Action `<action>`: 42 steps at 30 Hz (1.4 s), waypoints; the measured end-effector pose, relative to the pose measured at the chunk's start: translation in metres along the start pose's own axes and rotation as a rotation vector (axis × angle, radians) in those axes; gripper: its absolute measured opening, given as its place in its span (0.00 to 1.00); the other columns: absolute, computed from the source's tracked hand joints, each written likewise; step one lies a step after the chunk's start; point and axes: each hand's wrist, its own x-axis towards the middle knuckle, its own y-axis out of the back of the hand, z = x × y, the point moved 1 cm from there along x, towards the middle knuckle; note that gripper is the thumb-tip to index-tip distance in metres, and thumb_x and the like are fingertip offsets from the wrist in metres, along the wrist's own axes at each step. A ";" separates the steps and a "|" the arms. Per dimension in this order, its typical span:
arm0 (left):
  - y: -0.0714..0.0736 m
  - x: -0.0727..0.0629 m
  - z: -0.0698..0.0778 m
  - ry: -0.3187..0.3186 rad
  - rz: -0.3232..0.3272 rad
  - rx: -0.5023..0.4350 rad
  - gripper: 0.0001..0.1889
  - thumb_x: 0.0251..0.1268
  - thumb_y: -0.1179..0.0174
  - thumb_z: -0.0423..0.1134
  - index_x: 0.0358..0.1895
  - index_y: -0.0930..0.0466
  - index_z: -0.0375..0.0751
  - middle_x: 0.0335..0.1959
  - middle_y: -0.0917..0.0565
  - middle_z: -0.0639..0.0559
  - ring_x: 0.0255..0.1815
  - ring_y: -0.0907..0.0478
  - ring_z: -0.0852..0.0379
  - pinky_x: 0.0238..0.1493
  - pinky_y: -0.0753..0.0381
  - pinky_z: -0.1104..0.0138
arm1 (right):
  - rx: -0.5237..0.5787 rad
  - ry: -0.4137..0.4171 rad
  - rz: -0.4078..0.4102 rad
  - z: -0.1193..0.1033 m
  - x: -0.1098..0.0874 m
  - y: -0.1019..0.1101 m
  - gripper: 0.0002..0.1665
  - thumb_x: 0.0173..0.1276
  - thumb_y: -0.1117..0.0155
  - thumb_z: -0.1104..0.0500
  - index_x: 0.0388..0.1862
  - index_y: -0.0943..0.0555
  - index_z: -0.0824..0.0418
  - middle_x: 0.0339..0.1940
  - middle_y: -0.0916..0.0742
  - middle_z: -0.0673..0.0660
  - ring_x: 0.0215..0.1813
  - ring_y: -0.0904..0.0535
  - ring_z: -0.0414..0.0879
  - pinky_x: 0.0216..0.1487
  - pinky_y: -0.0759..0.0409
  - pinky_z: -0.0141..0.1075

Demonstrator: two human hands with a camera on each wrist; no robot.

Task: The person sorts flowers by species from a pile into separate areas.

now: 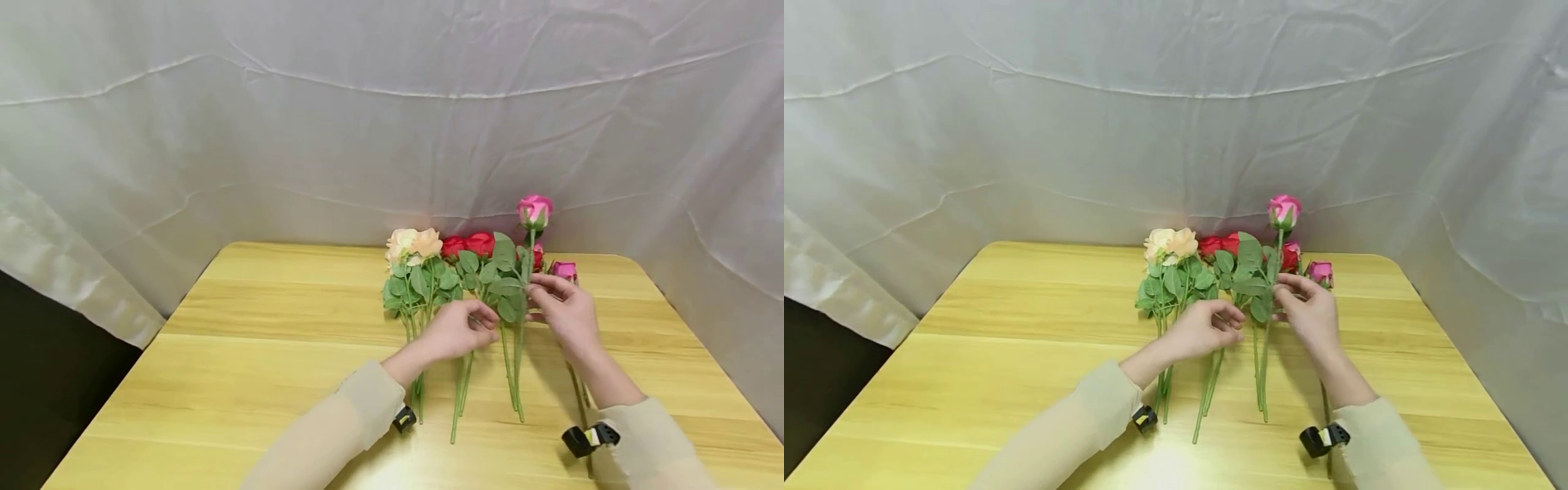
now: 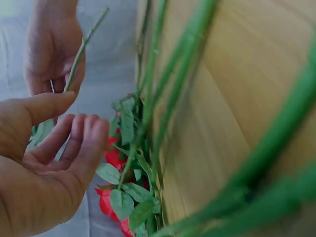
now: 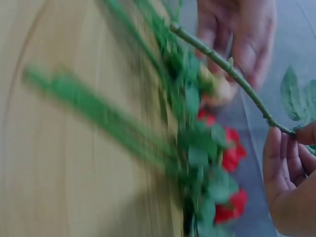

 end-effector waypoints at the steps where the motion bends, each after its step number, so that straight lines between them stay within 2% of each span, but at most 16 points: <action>1: 0.000 -0.001 -0.001 0.002 -0.005 0.043 0.15 0.65 0.27 0.33 0.53 0.14 0.40 0.40 0.14 0.57 0.37 0.19 0.68 0.42 0.17 0.76 | -0.030 -0.011 -0.004 0.002 0.002 0.007 0.24 0.77 0.37 0.62 0.65 0.24 0.76 0.37 0.13 0.43 0.35 0.15 0.38 0.38 0.10 0.34; 4: 0.001 -0.003 -0.006 0.022 -0.015 0.141 0.16 0.65 0.27 0.34 0.54 0.15 0.42 0.43 0.13 0.55 0.38 0.20 0.68 0.43 0.18 0.76 | -0.155 -0.031 -0.025 0.008 0.009 0.025 0.26 0.78 0.39 0.60 0.68 0.26 0.75 0.38 0.14 0.41 0.36 0.16 0.36 0.38 0.09 0.35; 8: 0.003 -0.003 -0.012 0.022 -0.037 0.190 0.16 0.65 0.27 0.34 0.55 0.15 0.42 0.45 0.13 0.53 0.39 0.20 0.68 0.44 0.18 0.77 | -0.286 -0.045 -0.050 0.015 0.019 0.044 0.28 0.79 0.40 0.59 0.69 0.26 0.76 0.39 0.14 0.44 0.35 0.15 0.35 0.39 0.09 0.36; 14: 0.005 0.001 -0.019 0.034 -0.071 0.194 0.17 0.64 0.26 0.35 0.55 0.15 0.43 0.44 0.13 0.56 0.41 0.19 0.66 0.47 0.18 0.75 | -0.438 -0.072 -0.116 0.022 0.031 0.064 0.27 0.79 0.41 0.59 0.66 0.26 0.79 0.47 0.11 0.68 0.34 0.14 0.38 0.38 0.09 0.39; 16: 0.005 0.002 -0.022 0.052 -0.076 0.173 0.17 0.64 0.26 0.35 0.55 0.15 0.43 0.43 0.13 0.57 0.41 0.19 0.66 0.47 0.17 0.74 | -0.490 -0.091 -0.146 0.027 0.034 0.069 0.27 0.78 0.42 0.59 0.65 0.26 0.80 0.49 0.12 0.72 0.34 0.13 0.40 0.38 0.09 0.40; 23: 0.004 0.000 -0.023 0.088 -0.105 0.115 0.17 0.64 0.26 0.35 0.56 0.15 0.41 0.43 0.14 0.56 0.41 0.19 0.66 0.46 0.18 0.73 | -0.599 -0.165 -0.237 0.048 0.037 0.079 0.25 0.77 0.41 0.62 0.64 0.26 0.81 0.38 0.10 0.68 0.32 0.12 0.46 0.36 0.09 0.41; 30: 0.004 -0.001 -0.022 0.081 -0.116 0.120 0.18 0.64 0.26 0.36 0.57 0.15 0.40 0.43 0.14 0.58 0.42 0.19 0.65 0.46 0.17 0.73 | -0.624 -0.164 -0.254 0.052 0.037 0.079 0.24 0.77 0.41 0.62 0.62 0.25 0.81 0.40 0.11 0.69 0.31 0.13 0.47 0.35 0.09 0.39; 33: 0.007 -0.004 -0.020 0.062 -0.112 0.115 0.19 0.66 0.28 0.37 0.59 0.16 0.40 0.45 0.14 0.56 0.43 0.18 0.65 0.46 0.17 0.73 | -0.632 -0.130 -0.243 0.046 0.036 0.079 0.25 0.78 0.41 0.61 0.62 0.25 0.80 0.42 0.12 0.72 0.32 0.13 0.48 0.34 0.09 0.39; 36: 0.015 -0.012 -0.016 0.027 -0.081 0.134 0.19 0.68 0.29 0.37 0.61 0.17 0.40 0.49 0.13 0.53 0.45 0.18 0.64 0.47 0.17 0.73 | -0.681 -0.054 -0.202 0.038 0.034 0.079 0.26 0.79 0.41 0.57 0.63 0.24 0.78 0.48 0.14 0.75 0.34 0.12 0.52 0.34 0.10 0.39; 40: 0.036 -0.029 -0.010 -0.050 0.017 0.219 0.20 0.70 0.31 0.38 0.63 0.18 0.41 0.54 0.14 0.51 0.51 0.18 0.59 0.53 0.17 0.70 | -0.756 0.085 -0.096 0.028 0.028 0.080 0.29 0.80 0.42 0.50 0.66 0.23 0.72 0.57 0.15 0.75 0.46 0.13 0.64 0.37 0.14 0.39; 42: 0.051 -0.036 -0.008 -0.092 0.084 0.288 0.20 0.71 0.33 0.38 0.64 0.19 0.41 0.57 0.15 0.51 0.55 0.18 0.55 0.58 0.17 0.66 | -0.773 0.147 -0.044 0.022 0.026 0.082 0.31 0.81 0.43 0.47 0.69 0.24 0.70 0.61 0.17 0.74 0.52 0.15 0.70 0.40 0.15 0.43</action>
